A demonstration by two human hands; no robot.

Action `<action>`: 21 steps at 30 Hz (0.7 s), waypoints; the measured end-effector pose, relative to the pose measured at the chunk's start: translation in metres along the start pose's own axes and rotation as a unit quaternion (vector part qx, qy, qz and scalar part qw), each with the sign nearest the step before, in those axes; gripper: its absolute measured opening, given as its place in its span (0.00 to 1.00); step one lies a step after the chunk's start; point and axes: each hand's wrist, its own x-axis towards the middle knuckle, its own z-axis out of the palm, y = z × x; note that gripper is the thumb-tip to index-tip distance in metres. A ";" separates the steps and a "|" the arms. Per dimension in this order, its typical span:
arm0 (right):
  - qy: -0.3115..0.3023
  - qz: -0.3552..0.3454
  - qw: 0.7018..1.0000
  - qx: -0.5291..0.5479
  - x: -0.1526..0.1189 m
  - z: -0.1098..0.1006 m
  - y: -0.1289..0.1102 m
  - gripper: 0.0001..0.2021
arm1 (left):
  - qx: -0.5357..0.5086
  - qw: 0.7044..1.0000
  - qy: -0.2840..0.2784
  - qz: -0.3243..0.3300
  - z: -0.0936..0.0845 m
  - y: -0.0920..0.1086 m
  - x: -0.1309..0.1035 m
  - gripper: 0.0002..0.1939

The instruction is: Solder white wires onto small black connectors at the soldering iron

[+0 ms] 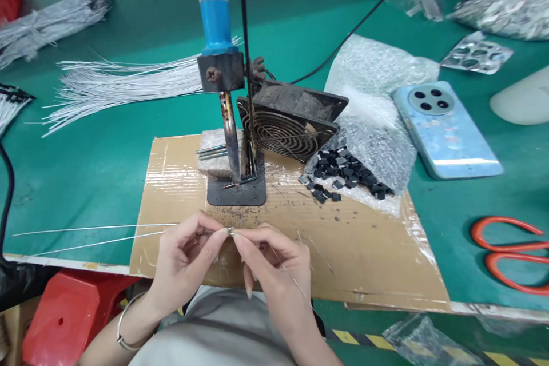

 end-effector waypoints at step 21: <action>-0.013 0.052 0.997 0.052 0.001 0.001 -0.002 0.05 | 0.008 1.000 0.014 0.001 0.004 -0.004 -0.004 0.10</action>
